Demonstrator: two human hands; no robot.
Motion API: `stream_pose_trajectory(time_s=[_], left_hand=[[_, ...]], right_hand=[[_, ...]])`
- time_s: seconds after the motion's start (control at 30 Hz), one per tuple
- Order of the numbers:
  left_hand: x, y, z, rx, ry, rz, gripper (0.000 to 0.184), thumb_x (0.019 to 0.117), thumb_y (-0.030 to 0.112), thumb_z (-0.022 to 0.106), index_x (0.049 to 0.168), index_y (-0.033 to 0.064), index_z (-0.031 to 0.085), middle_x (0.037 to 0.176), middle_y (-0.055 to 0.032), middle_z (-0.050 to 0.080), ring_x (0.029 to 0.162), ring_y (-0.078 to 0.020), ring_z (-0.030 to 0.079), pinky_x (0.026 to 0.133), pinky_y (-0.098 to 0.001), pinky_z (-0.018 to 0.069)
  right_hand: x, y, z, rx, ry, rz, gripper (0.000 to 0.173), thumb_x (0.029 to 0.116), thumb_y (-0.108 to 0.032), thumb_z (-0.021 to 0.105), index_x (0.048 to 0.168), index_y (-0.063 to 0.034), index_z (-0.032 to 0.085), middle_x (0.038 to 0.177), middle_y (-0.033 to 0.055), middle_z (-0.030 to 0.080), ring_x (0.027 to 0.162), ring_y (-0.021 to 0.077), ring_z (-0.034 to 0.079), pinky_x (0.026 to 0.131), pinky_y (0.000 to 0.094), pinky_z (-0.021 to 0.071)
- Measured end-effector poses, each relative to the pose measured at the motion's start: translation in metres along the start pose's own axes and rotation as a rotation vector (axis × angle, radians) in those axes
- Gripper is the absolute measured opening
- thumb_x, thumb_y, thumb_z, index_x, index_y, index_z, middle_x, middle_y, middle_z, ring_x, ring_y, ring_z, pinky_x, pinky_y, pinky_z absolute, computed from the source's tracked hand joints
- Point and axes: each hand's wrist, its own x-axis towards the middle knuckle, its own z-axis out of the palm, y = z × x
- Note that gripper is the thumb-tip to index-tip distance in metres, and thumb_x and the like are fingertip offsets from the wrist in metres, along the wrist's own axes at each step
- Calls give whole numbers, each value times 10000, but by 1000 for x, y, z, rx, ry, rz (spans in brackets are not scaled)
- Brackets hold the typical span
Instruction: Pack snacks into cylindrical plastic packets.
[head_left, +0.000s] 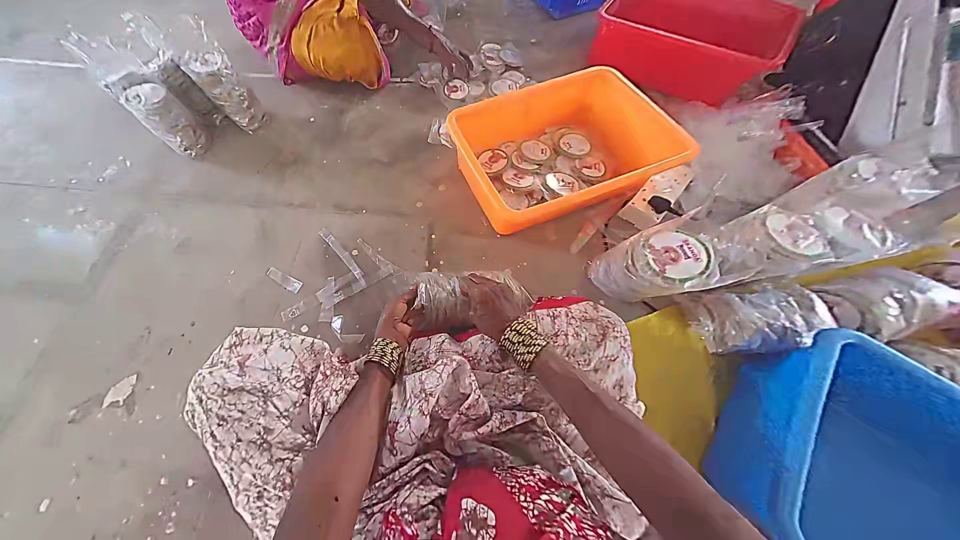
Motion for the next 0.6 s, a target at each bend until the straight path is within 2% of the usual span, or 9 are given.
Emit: stream_pose_trajectory(time_s=[0.07, 0.17, 0.2, 0.27, 0.33, 0.43, 0.47, 0.53, 0.6], left_hand=[[4, 1, 2, 7, -45, -14, 326, 1095, 267, 389, 840, 118, 527, 513, 71, 402, 354, 4, 306, 339, -142, 258], [6, -2, 1, 27, -55, -22, 304, 1090, 257, 411, 873, 102, 557, 537, 59, 435, 369, -3, 316, 347, -148, 262], [7, -2, 3, 36, -60, -27, 302, 1089, 255, 414, 868, 106, 558, 538, 60, 439, 371, 0, 320, 348, -146, 265], [7, -5, 2, 54, -56, -37, 291, 1087, 252, 422, 864, 114, 550, 546, 60, 436, 377, -2, 328, 354, -149, 274], [11, -3, 3, 85, -59, -32, 290, 1083, 254, 433, 853, 117, 543, 546, 59, 427, 380, -12, 323, 359, -159, 274], [11, -5, 1, 98, -50, -38, 295, 1085, 263, 442, 855, 108, 544, 542, 50, 425, 380, -25, 329, 358, -175, 281], [11, -5, 1, 96, -41, -45, 283, 1083, 257, 448, 868, 103, 552, 548, 46, 426, 386, -30, 332, 364, -179, 285], [11, -4, 1, 98, -41, -50, 279, 1080, 247, 447, 868, 98, 551, 546, 43, 422, 383, -31, 331, 363, -175, 287], [9, -3, 2, 128, -51, -48, 306, 1085, 249, 436, 822, 113, 512, 533, 51, 396, 376, -26, 312, 360, -169, 269]], right_hand=[[1, -2, -13, 30, 22, 20, 292, 1022, -103, 495, 1220, 40, 654, 1224, 233, 673, 1149, 382, 652, 981, 548, 486], [-2, -7, -12, 119, 384, -72, 199, 984, -68, 541, 999, 53, 698, 998, 227, 712, 951, 390, 706, 833, 554, 539], [-1, -8, -10, 87, 355, -63, 218, 981, -59, 538, 1056, 51, 712, 1080, 232, 720, 1026, 393, 704, 890, 551, 542], [-1, -13, -5, -24, 11, 49, 329, 1024, -87, 496, 1300, 25, 637, 1368, 224, 626, 1257, 382, 610, 1050, 549, 460], [2, -17, -7, -37, -18, 93, 300, 1018, -104, 500, 1257, 21, 633, 1314, 216, 640, 1176, 370, 643, 976, 549, 483], [-4, -33, -11, 60, 252, -7, 202, 965, -56, 550, 1061, 51, 692, 1108, 236, 700, 1022, 393, 689, 865, 567, 524], [-4, -37, -8, 39, 234, -27, 214, 960, -38, 555, 1090, 48, 701, 1145, 238, 704, 1066, 398, 688, 901, 566, 528], [3, -41, 4, -104, -22, 24, 358, 1001, -53, 500, 1330, -7, 633, 1346, 213, 641, 1217, 382, 636, 1005, 553, 498], [10, -39, 13, -160, -132, 63, 379, 996, -52, 484, 1357, -27, 594, 1339, 199, 630, 1178, 374, 645, 966, 554, 499]])
